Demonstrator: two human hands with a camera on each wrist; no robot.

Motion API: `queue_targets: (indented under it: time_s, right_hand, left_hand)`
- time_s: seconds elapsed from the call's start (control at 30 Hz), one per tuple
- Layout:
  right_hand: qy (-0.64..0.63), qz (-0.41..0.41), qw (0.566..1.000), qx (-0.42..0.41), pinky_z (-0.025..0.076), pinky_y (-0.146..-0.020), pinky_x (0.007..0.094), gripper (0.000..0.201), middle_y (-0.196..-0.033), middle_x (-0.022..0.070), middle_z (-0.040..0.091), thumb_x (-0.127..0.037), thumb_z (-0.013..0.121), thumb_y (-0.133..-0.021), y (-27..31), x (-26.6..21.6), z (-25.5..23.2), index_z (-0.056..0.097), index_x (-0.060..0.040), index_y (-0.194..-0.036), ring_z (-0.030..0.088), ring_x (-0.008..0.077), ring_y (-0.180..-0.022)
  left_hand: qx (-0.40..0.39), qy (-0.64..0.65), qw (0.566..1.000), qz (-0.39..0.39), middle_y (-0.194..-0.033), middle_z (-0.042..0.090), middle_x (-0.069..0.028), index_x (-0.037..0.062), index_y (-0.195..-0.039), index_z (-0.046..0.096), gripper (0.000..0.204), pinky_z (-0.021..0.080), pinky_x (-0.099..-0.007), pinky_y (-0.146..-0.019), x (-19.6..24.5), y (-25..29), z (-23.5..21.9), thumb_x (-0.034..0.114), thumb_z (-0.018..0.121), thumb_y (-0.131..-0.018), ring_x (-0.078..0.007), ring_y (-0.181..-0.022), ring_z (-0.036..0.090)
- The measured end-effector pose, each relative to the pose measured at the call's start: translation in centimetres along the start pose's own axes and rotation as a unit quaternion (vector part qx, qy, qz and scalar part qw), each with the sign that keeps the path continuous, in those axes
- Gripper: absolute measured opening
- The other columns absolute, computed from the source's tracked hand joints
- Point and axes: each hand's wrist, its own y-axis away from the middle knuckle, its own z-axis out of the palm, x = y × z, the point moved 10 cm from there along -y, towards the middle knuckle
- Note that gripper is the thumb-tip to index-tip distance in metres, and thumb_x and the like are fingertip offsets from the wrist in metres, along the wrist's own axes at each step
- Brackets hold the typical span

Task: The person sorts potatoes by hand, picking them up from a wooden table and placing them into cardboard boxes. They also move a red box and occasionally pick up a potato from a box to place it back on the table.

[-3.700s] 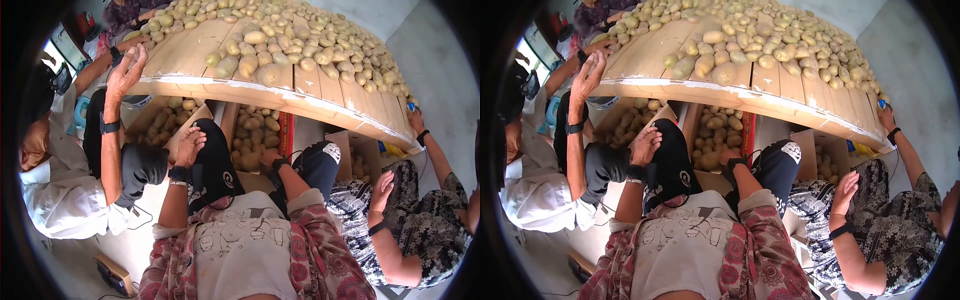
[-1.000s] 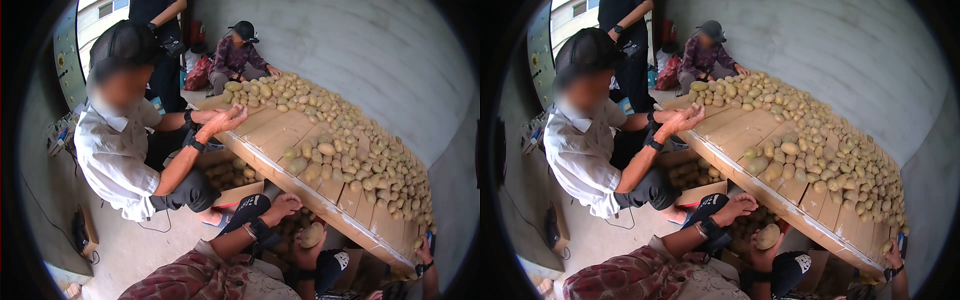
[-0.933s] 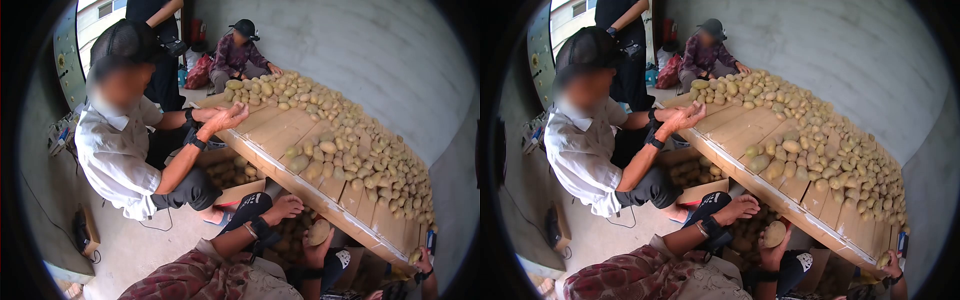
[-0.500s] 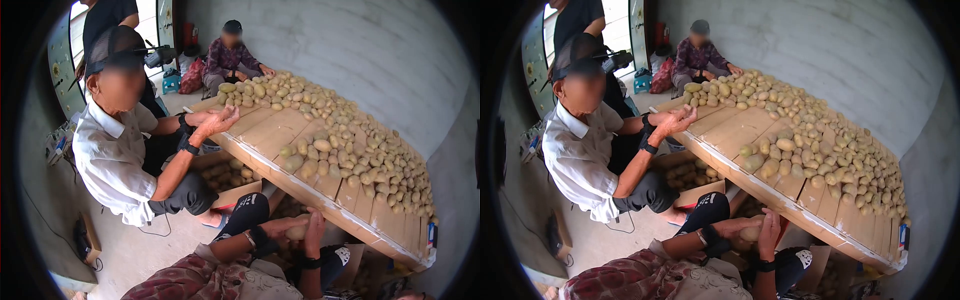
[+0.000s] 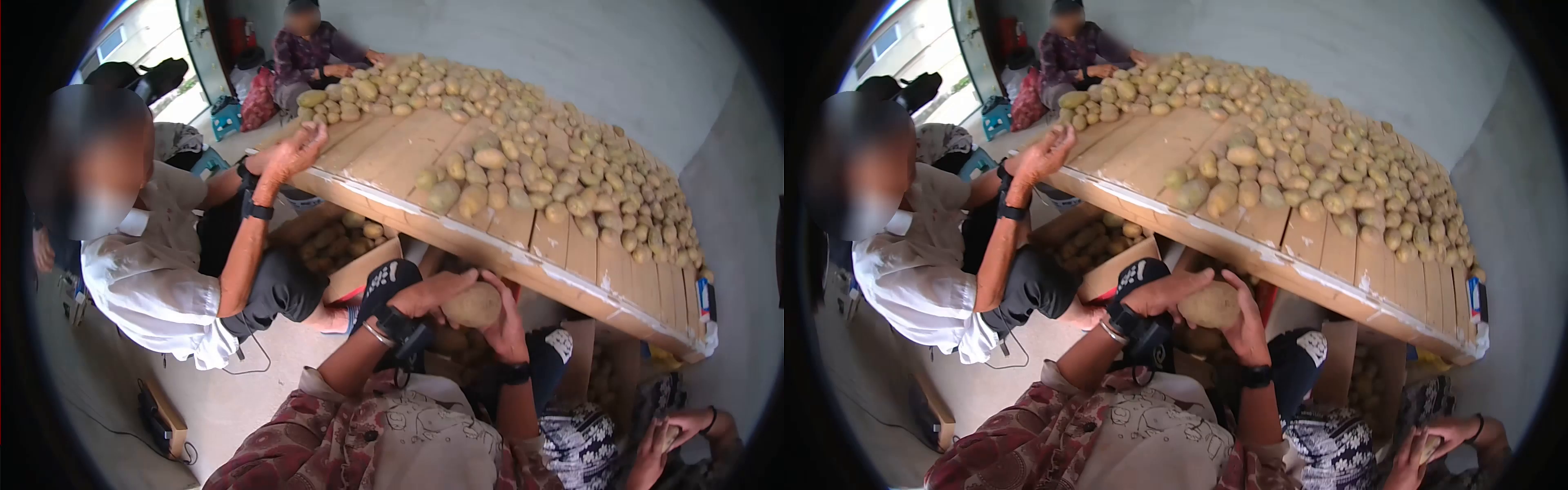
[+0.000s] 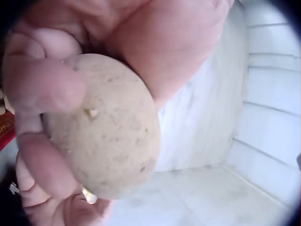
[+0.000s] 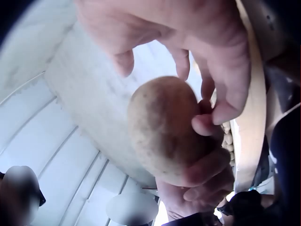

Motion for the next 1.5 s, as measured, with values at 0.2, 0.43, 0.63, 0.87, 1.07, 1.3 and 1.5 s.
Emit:
queue_targets:
  time_s: [0.2,0.43,0.63,0.87,1.07,1.3,1.5]
  right_hand:
    - [-0.131,-0.018,0.981,0.145,0.05,-0.085,0.0383,0.046,-0.119,0.0105,0.058,-0.041,0.053,-0.091,0.3,0.2,-7.5,0.049,-0.0079,-0.123,0.057,0.0235,-0.108]
    - [-0.081,0.056,0.975,0.202,0.054,-0.061,0.0325,0.042,-0.106,0.0049,0.063,-0.046,0.058,-0.087,1.2,3.5,-14.8,0.054,-0.0144,-0.115,0.063,0.0207,-0.09]
    - [0.172,0.137,0.948,0.231,0.053,-0.068,0.0387,0.054,-0.114,0.0055,0.052,-0.02,0.074,-0.076,0.6,8.8,-15.9,0.046,-0.0126,-0.121,0.057,0.0209,-0.098]
    - [0.212,0.072,0.923,0.312,0.053,-0.064,0.0349,0.058,-0.109,0.007,0.053,-0.03,0.075,-0.075,-3.6,6.1,-20.7,0.043,-0.01,-0.119,0.056,0.0199,-0.094]
    - [0.351,-0.012,0.892,0.286,0.05,-0.075,0.0393,0.053,-0.096,0.0122,0.062,-0.038,0.075,-0.072,-6.7,9.1,-28.3,0.054,-0.0046,-0.108,0.06,0.0241,-0.088]
    - [0.724,0.272,0.578,0.261,0.046,-0.087,0.0513,0.052,-0.118,0.0226,0.055,-0.02,0.055,-0.081,-0.8,13.7,-27.1,0.039,-0.0157,-0.13,0.056,0.0388,-0.109]
    - [0.721,0.235,0.6,0.255,0.047,-0.084,0.0484,0.043,-0.106,0.0205,0.06,-0.019,0.059,-0.075,-2.5,10.7,-24.1,0.051,-0.0118,-0.117,0.058,0.0377,-0.102]
  left_hand:
    - [0.209,0.096,0.967,0.108,-0.104,0.059,-0.0079,0.0053,-0.124,0.044,0.042,0.052,-0.0222,-0.062,-1.3,0.8,-7.2,0.034,0.05,-0.094,-0.0183,-0.077,0.065]
    - [0.461,-0.278,0.818,0.203,-0.073,0.063,-0.0114,0.0062,-0.093,0.061,0.014,0.048,-0.0333,-0.059,-7.3,2.7,-16.9,0.017,0.058,-0.085,-0.0249,-0.064,0.061]
    - [0.545,-0.406,0.725,0.109,-0.075,0.063,-0.0138,0.01,-0.083,0.06,0.007,0.048,-0.0417,-0.065,-5.4,4.4,-16.0,0.016,0.06,-0.079,-0.0343,-0.071,0.061]
    - [0.571,-0.338,0.743,0.085,-0.07,0.062,-0.012,0.0126,-0.084,0.06,0.007,0.048,-0.0408,-0.062,-6.4,5.4,-17.7,0.018,0.059,-0.081,-0.0331,-0.068,0.062]
    - [0.552,-0.426,0.712,0.083,-0.081,0.063,-0.0177,0.0126,-0.092,0.06,0.014,0.048,-0.0486,-0.064,-4.5,5.8,-16.4,0.024,0.055,-0.086,-0.0402,-0.077,0.061]
    - [0.548,-0.404,0.709,0.184,-0.063,0.056,-0.0109,0.0099,-0.086,0.059,0.005,0.045,-0.0348,-0.055,-4.0,5.1,-16.4,0.015,0.057,-0.086,-0.0217,-0.055,0.055]
    - [0.533,-0.385,0.718,0.229,-0.065,0.056,-0.0071,0.0092,-0.084,0.058,0.005,0.044,-0.033,-0.055,-4.7,4.2,-15.9,0.013,0.056,-0.084,-0.0187,-0.055,0.054]
